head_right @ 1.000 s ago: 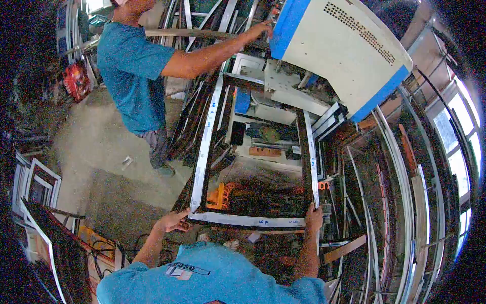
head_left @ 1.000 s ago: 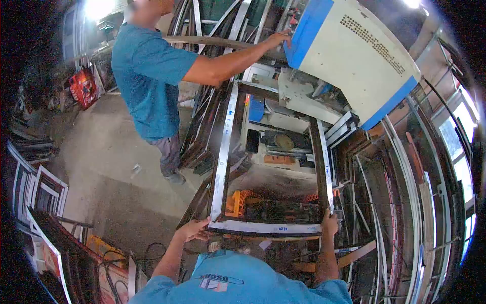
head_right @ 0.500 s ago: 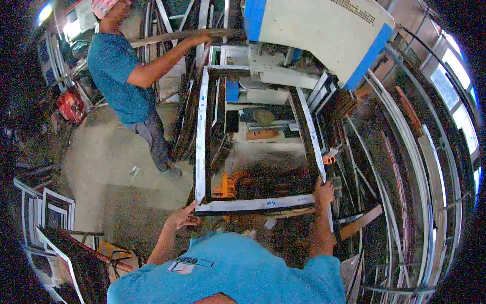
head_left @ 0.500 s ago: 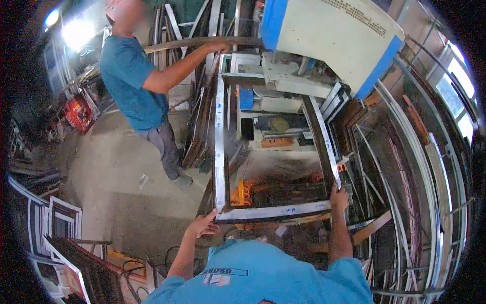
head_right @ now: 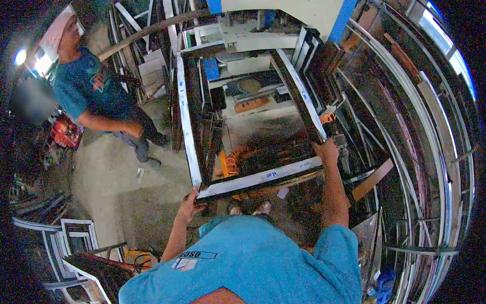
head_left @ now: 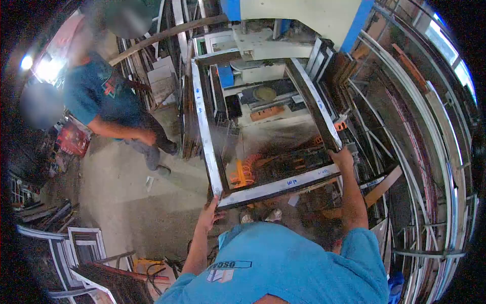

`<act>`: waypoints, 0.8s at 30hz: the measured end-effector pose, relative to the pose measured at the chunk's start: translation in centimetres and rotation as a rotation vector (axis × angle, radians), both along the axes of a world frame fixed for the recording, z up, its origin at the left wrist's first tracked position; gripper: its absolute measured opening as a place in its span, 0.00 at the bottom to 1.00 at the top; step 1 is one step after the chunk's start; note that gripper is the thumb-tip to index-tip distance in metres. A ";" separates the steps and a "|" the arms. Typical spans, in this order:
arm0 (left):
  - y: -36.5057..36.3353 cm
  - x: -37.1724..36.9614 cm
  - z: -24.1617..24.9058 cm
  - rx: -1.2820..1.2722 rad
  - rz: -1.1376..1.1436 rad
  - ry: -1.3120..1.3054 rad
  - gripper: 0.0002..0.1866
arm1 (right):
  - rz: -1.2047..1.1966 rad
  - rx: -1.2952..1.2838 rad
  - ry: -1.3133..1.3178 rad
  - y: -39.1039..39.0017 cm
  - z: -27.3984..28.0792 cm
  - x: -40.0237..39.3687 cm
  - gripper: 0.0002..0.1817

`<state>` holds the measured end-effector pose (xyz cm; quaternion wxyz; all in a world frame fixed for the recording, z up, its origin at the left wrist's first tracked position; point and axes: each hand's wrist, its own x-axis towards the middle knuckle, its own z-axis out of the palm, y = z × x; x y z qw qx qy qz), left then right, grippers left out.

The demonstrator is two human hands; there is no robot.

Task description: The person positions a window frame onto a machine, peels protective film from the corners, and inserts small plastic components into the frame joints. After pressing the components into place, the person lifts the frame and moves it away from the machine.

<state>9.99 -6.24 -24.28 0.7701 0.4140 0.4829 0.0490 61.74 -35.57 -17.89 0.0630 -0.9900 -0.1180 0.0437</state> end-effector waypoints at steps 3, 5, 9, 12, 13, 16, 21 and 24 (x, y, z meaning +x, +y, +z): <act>0.1 1.0 1.3 0.057 -0.051 -0.018 0.51 | -0.059 -0.007 0.002 0.5 0.3 -0.1 0.42; 0.0 2.4 2.8 0.140 -0.048 0.123 0.51 | -0.106 0.005 -0.003 1.2 1.1 -0.4 0.40; 0.7 3.0 2.2 0.146 -0.086 0.127 0.51 | -0.125 0.086 -0.019 0.6 -0.1 -0.1 0.37; 0.0 3.4 4.7 0.190 -0.101 0.108 0.50 | -0.036 0.144 -0.161 0.6 -0.6 -0.4 0.37; 0.0 3.5 4.4 0.201 -0.089 0.121 0.49 | -0.058 0.136 -0.121 0.7 -0.4 -0.6 0.36; -0.3 3.9 4.2 0.217 -0.059 0.161 0.48 | -0.118 0.143 0.008 1.4 1.7 -1.1 0.36; -0.4 4.4 5.4 0.185 -0.074 0.209 0.45 | -0.126 0.105 0.031 1.3 2.6 -1.7 0.37; -0.3 4.3 4.8 0.190 -0.083 0.214 0.45 | -0.126 0.088 0.023 1.5 2.8 -1.9 0.36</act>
